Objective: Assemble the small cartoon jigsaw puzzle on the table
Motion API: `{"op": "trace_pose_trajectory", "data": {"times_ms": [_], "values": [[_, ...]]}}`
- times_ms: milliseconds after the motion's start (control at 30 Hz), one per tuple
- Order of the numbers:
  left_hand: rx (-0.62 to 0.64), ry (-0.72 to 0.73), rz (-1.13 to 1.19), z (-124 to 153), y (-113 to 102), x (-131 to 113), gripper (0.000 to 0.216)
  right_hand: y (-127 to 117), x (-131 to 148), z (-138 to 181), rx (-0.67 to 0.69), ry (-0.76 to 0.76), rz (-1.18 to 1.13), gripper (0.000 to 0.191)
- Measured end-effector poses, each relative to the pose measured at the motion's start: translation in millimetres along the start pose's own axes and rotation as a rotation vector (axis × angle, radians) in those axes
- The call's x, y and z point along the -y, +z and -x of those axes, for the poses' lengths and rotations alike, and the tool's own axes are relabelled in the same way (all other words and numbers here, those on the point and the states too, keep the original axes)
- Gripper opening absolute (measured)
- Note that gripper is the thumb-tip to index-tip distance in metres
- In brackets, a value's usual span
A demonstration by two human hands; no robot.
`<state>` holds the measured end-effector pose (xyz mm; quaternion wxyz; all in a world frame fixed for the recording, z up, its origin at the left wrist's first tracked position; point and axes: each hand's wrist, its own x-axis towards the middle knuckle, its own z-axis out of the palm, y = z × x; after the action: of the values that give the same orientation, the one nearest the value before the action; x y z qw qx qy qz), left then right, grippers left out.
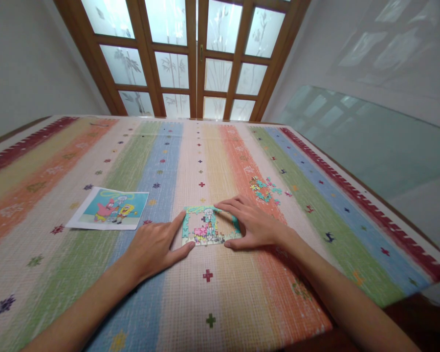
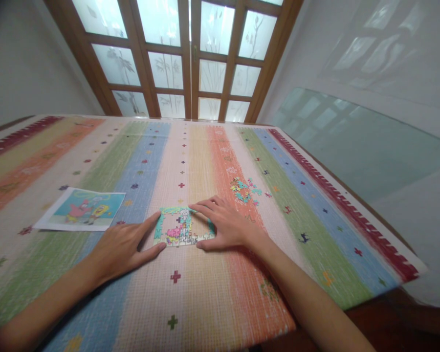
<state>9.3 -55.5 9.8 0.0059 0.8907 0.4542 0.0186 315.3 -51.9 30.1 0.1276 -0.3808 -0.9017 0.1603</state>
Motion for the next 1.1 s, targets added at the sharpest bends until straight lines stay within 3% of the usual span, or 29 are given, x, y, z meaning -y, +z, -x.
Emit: {"op": "trace_pose_trajectory", "data": {"times_ms": [200,300,467,633,867,1100], "values": [[-0.024,0.048,0.036,0,-1,3,0.075,-6,-2,1,0.026,-0.019,-0.011,0.087],[-0.040,0.077,0.054,1,1,6,0.074,-18,-14,7,0.007,-0.001,0.029,0.077],[-0.037,0.094,0.051,1,1,8,0.071,-46,-56,31,-0.204,0.116,0.115,0.047],[-0.039,0.094,0.030,1,1,8,0.071,-59,-102,62,-0.268,0.346,0.244,0.040],[-0.051,0.099,0.036,1,3,10,0.072,-54,-136,84,-0.241,0.641,0.404,0.043],[-0.059,0.092,0.050,2,4,10,0.071,-32,-138,68,-0.391,0.678,0.447,0.037]]}}
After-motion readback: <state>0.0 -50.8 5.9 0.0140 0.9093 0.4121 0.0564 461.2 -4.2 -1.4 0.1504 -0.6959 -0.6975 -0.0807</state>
